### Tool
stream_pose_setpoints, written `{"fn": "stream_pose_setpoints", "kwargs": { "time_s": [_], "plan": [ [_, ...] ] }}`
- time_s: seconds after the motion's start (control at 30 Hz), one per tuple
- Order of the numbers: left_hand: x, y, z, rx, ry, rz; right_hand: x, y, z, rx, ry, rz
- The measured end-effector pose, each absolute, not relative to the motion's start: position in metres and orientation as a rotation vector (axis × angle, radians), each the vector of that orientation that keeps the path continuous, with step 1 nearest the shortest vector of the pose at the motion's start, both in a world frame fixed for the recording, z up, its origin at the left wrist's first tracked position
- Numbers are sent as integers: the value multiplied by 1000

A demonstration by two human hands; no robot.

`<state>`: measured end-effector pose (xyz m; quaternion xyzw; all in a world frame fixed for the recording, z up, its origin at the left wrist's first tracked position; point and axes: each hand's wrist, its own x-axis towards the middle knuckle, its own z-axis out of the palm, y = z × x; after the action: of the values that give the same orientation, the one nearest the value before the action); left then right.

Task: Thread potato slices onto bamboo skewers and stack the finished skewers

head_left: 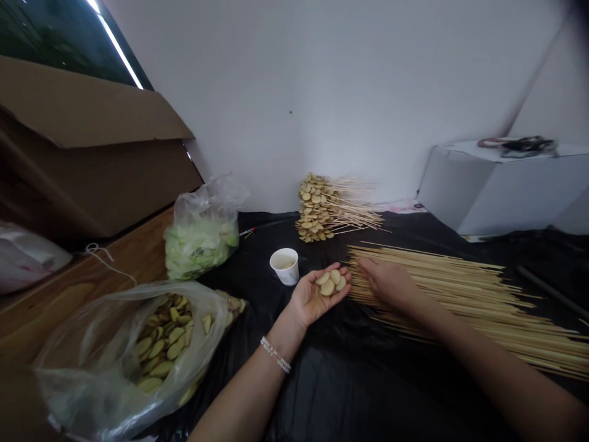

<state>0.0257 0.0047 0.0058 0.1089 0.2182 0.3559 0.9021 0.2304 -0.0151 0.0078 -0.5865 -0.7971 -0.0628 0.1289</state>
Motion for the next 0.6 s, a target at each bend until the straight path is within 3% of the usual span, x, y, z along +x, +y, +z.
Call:
{"fn": "stream_pose_setpoints", "kwargs": {
  "time_s": [0.3,0.6],
  "plan": [
    [25,1,1,286,419,801,205,-37,5,-1170,-2325,-426],
    [28,-6,3,397,383,791,194,-41,-1,-1072,-2466,-659]
  ]
}}
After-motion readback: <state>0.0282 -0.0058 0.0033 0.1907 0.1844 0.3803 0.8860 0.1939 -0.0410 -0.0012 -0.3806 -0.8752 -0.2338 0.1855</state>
